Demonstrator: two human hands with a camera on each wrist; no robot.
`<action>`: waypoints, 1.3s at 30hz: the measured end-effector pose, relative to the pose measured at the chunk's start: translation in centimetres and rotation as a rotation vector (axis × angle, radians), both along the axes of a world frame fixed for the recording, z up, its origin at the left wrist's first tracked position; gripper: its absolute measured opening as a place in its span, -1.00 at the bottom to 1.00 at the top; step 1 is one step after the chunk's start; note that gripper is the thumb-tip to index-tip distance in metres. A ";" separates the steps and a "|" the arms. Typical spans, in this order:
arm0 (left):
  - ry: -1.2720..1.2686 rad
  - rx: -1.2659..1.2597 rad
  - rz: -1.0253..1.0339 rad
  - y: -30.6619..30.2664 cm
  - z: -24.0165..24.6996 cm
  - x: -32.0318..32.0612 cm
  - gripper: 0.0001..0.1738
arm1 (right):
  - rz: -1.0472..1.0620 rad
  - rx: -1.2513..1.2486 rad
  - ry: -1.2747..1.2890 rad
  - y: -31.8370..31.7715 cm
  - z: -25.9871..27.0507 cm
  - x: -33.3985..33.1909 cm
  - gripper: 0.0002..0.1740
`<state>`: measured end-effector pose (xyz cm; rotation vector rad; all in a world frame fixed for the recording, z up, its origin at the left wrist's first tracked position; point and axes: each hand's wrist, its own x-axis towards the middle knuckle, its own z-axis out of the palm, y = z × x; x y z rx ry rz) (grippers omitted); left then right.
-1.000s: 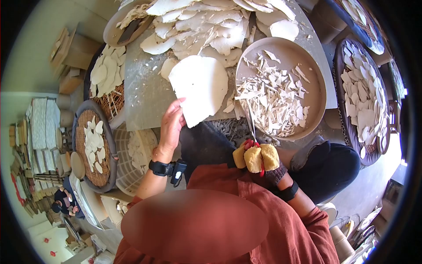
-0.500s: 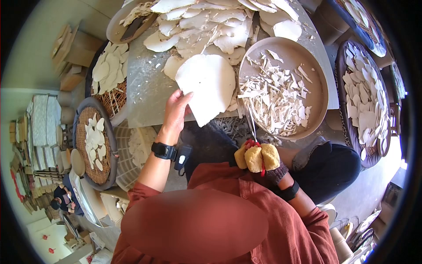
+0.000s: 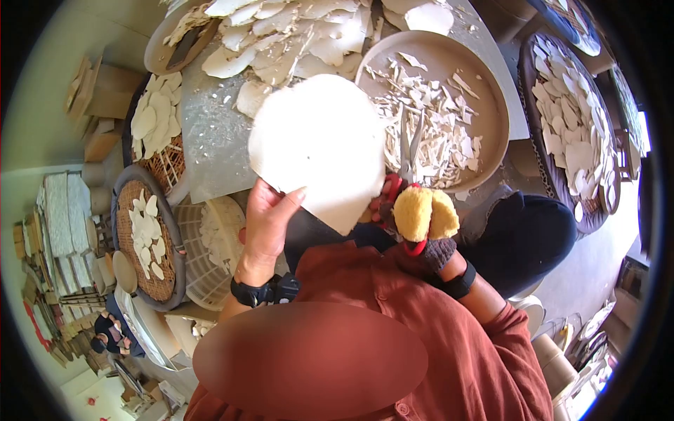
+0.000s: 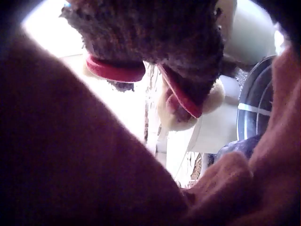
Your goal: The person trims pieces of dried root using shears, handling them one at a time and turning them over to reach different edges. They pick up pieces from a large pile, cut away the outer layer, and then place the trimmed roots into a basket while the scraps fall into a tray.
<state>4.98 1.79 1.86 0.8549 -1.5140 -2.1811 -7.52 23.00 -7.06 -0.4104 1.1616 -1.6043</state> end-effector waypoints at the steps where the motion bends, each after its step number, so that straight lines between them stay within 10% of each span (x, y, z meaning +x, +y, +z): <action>1: -0.022 -0.001 -0.022 0.7 -0.2 0.2 -0.55 | 0.030 0.117 0.463 0.1 0.9 0.1 -0.41; 3: -0.037 0.019 -0.050 1.8 0.0 0.4 -0.52 | -0.051 0.249 1.235 0.7 2.0 0.3 -0.35; 5: -0.082 0.070 -0.057 2.2 0.4 0.8 -0.52 | -0.148 0.200 1.490 1.3 1.5 0.4 -0.32; 7: -0.040 0.061 -0.009 1.1 1.5 0.7 -0.51 | -0.172 0.189 1.370 2.0 -0.8 0.5 -0.31; 10: -0.041 -0.038 -0.046 -2.5 2.3 0.4 -0.48 | 0.408 0.503 0.845 1.2 5.6 -2.4 -0.32; 14: -0.197 -0.102 -0.416 -6.5 3.9 -1.9 -0.46 | 0.156 0.195 1.565 2.4 2.7 -1.7 -0.39; 21: -0.376 -0.236 -1.075 -6.6 4.5 -6.6 -0.52 | 0.310 0.397 1.312 1.6 4.1 -1.4 -0.45; 25: -0.198 -0.157 -0.622 -8.1 4.9 -5.1 -0.57 | -0.212 0.461 0.157 0.7 6.1 -2.4 -0.61; 26: -0.119 -0.066 -0.461 -8.4 4.4 -4.5 -0.58 | -0.495 0.138 -0.102 0.6 6.0 -2.0 -0.66; 30: 0.061 0.107 -0.012 -8.1 1.3 -3.3 -0.52 | -0.233 -0.069 0.050 1.8 2.3 -2.1 -0.65; 35: 0.215 0.215 0.189 -3.6 -0.9 -4.9 -0.50 | -0.188 -0.167 -0.563 0.9 0.1 0.4 -0.72; 39: 0.211 0.046 0.243 -1.4 -2.4 -5.7 -0.46 | 0.067 -0.061 0.857 0.4 -6.3 1.4 -0.68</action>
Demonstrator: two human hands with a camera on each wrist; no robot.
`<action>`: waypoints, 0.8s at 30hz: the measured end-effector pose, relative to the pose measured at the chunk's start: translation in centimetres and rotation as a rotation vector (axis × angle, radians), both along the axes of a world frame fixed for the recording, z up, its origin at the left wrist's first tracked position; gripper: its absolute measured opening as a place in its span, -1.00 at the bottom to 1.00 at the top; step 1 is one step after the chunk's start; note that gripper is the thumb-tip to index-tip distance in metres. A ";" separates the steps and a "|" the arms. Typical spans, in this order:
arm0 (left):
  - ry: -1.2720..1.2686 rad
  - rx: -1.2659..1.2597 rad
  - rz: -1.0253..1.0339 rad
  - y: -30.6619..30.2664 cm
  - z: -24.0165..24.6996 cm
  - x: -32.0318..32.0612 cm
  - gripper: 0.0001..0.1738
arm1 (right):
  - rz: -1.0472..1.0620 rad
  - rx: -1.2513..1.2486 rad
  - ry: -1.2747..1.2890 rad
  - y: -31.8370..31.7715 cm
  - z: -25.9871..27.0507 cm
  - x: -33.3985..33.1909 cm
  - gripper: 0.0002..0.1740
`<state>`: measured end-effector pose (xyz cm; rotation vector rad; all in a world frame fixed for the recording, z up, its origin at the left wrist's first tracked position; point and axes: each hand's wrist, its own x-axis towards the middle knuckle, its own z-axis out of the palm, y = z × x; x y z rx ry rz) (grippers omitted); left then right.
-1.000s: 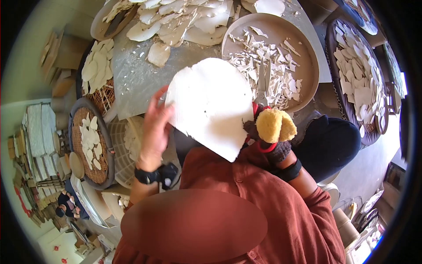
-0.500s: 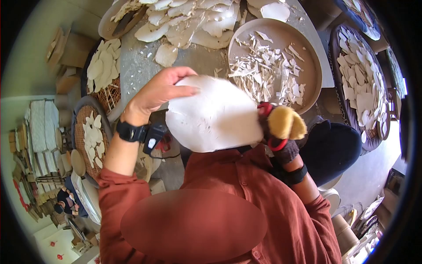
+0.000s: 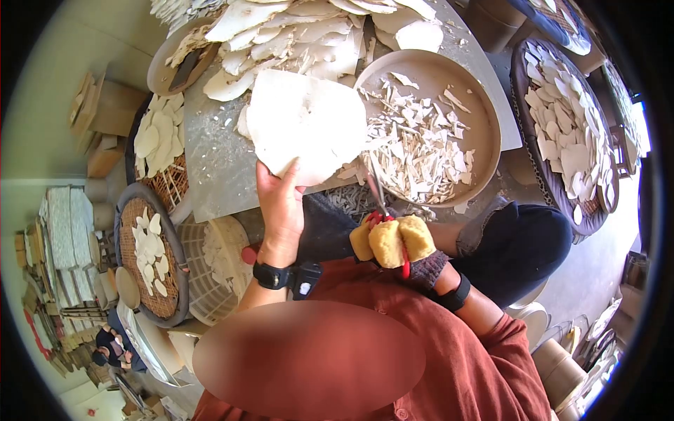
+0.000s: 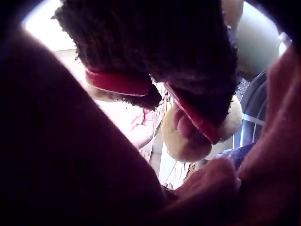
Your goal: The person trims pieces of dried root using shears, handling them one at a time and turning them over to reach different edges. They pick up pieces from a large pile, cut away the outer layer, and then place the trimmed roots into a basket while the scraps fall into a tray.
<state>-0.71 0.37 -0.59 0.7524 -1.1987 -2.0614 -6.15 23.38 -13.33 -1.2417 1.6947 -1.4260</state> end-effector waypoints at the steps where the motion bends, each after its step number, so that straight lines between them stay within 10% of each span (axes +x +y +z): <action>1: 0.005 -0.035 -0.003 0.6 -0.1 -0.1 -0.44 | 0.034 0.009 0.077 0.0 -0.4 0.0 -0.65; 3: 0.037 -0.077 -0.011 1.7 -0.2 -0.6 -0.37 | 0.090 0.033 0.198 -0.4 0.8 -0.4 -0.61; 7: 0.006 -0.077 -0.065 3.1 -0.8 -0.7 -0.30 | 0.034 0.106 -0.682 -0.9 5.3 -0.4 -0.62; 12: 0.000 -0.099 -0.101 4.2 -1.3 -0.8 -0.34 | 0.189 0.068 -0.024 0.4 8.1 -2.1 -0.63; 15: -0.020 -0.097 -0.148 4.0 -0.9 -0.9 -0.29 | 0.073 -0.024 -0.589 0.1 8.7 -1.3 -0.57; 19: -0.022 -0.054 -0.161 3.5 -0.5 -1.0 -0.20 | 0.113 -0.036 -0.222 0.5 7.9 -1.7 -0.58; 24: -0.050 -0.090 -0.187 2.9 -0.4 -1.2 -0.17 | 0.080 -0.055 -0.583 0.3 7.1 -1.3 -0.61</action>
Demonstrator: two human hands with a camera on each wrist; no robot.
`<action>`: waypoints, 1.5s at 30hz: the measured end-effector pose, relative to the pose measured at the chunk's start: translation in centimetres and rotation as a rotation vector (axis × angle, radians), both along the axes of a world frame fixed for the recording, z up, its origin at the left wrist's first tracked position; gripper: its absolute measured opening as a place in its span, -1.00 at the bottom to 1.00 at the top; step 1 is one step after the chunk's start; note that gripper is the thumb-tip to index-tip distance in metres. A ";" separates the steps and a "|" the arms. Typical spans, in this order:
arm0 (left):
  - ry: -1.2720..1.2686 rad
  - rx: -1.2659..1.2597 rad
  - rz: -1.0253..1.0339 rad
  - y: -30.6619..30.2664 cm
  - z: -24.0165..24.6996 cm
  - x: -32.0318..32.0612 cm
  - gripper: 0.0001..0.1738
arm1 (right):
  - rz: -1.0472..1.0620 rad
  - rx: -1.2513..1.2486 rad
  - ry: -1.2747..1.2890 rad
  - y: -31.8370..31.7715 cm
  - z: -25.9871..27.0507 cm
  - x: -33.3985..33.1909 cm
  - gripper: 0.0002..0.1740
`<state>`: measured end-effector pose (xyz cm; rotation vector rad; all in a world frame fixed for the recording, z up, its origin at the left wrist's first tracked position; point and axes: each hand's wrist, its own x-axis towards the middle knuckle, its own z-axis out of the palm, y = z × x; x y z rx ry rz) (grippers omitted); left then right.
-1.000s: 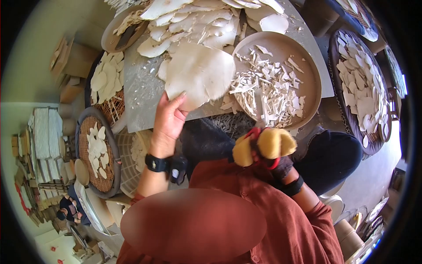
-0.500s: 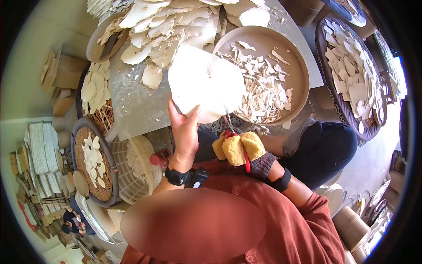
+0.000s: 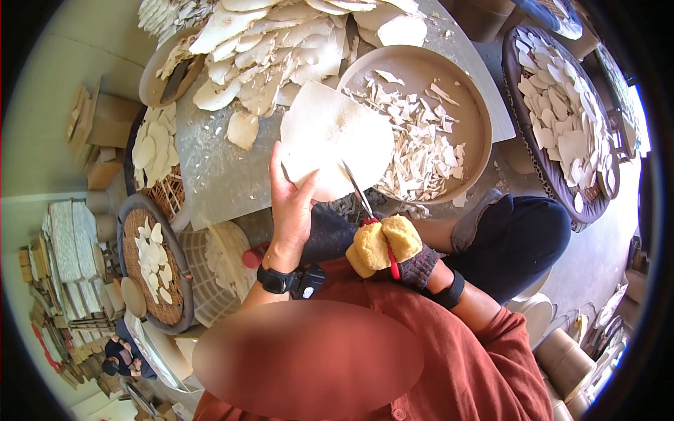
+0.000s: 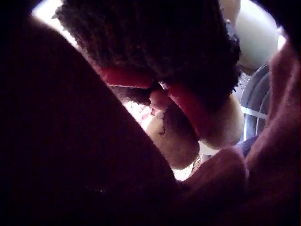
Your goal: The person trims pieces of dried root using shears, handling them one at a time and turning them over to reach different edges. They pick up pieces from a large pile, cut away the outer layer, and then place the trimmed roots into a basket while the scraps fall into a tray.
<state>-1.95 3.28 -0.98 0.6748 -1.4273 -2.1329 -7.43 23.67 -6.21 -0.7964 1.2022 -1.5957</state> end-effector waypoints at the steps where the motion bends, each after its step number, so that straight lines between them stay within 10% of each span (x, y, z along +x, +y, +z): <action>1: 0.011 -0.017 -0.008 -0.1 -0.1 0.0 -0.16 | -0.012 0.000 0.065 -0.2 0.1 -0.1 -0.62; 3: 0.003 -0.046 -0.079 -0.2 -0.3 0.1 -0.16 | -0.040 -0.004 0.632 -0.6 0.8 -0.3 -0.65; 8: -0.006 0.052 -0.080 0.6 0.3 0.3 -0.14 | -0.129 0.108 -0.189 -1.6 0.9 0.3 -0.73; 11: -0.020 0.078 -0.080 0.8 0.3 0.5 -0.15 | -0.167 0.138 -0.249 -1.6 1.2 0.5 -0.73; 20: -0.042 -0.055 -0.177 -0.2 -0.8 0.8 -0.16 | -0.102 0.007 0.580 -1.5 2.5 -0.2 -0.75; 28: -0.046 0.055 -0.122 0.5 0.1 0.3 -0.15 | -0.100 -0.130 -0.845 -1.0 0.2 0.8 -0.75; 32: -0.120 0.063 -0.099 0.4 0.2 0.4 -0.17 | -0.059 0.061 0.273 -0.9 0.5 -0.3 -0.75; 38: -0.197 0.309 -0.272 -5.3 2.4 -0.6 -0.52 | -0.001 0.047 -0.393 -0.8 1.8 -0.7 -0.77; 42: -0.133 0.267 -0.282 -7.3 3.5 -0.9 -0.63 | 0.109 0.144 0.131 -0.4 0.7 -1.2 -0.74; 45: 0.066 0.175 -0.216 -10.1 4.2 -0.7 -0.72 | 0.024 0.063 -0.263 0.5 0.4 -0.9 -0.74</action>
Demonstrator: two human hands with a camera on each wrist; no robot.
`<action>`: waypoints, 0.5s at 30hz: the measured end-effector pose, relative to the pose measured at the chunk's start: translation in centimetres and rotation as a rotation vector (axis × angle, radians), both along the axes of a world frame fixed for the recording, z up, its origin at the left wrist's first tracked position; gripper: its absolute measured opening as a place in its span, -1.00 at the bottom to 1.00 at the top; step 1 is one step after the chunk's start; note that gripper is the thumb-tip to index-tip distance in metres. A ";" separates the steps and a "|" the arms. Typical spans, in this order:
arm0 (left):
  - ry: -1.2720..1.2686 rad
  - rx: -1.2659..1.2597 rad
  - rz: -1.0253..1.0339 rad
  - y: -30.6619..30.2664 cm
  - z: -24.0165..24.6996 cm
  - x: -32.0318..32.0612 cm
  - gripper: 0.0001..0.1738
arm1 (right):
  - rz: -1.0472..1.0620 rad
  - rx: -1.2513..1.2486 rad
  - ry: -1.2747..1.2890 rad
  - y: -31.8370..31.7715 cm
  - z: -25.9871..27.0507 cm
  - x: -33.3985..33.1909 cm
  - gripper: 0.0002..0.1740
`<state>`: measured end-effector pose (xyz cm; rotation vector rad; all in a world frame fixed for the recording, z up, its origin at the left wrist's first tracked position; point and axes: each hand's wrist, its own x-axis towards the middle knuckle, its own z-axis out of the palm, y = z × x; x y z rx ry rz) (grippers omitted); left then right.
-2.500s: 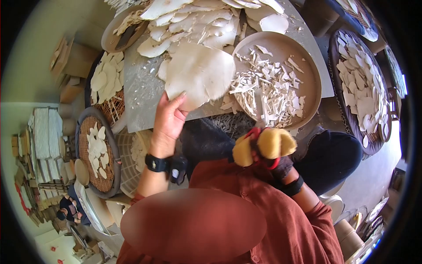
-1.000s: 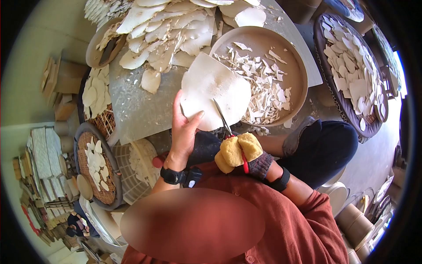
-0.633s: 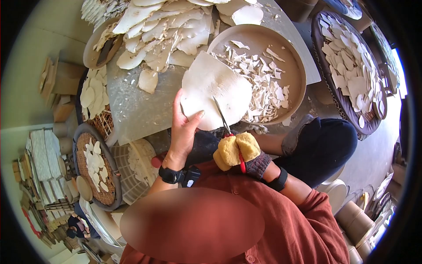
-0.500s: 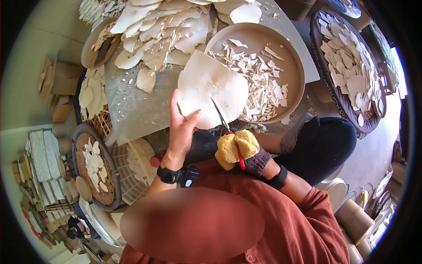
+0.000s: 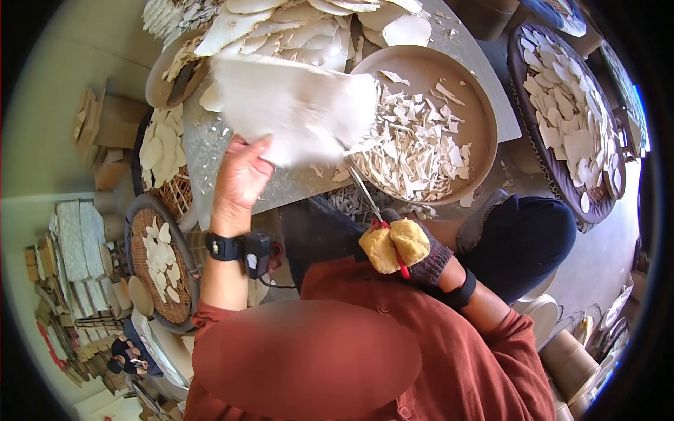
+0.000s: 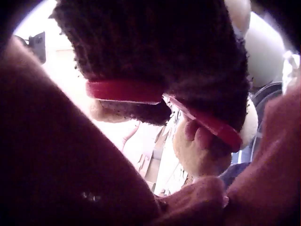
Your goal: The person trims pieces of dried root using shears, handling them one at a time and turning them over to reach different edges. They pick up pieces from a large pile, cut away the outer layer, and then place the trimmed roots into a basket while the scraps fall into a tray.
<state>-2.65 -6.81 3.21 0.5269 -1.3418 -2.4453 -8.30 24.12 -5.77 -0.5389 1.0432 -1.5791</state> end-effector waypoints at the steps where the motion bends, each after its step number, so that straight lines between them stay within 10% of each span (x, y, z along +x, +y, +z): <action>1: 0.078 -0.019 0.031 -0.8 0.0 0.1 -0.73 | 0.023 0.009 0.124 0.1 -0.6 0.3 -0.74; 4: 0.086 -0.312 0.118 -0.6 0.0 -0.1 -0.83 | 0.032 -0.065 0.622 0.2 -1.9 0.8 -0.75; 9: 0.007 -0.672 0.082 0.2 -1.0 -0.2 -0.78 | 0.008 0.035 0.017 0.0 -2.8 1.0 -0.69; 15: 0.005 -0.608 -0.026 0.8 -2.4 -0.3 -0.77 | 0.122 -0.047 0.566 1.0 -1.2 0.0 -0.55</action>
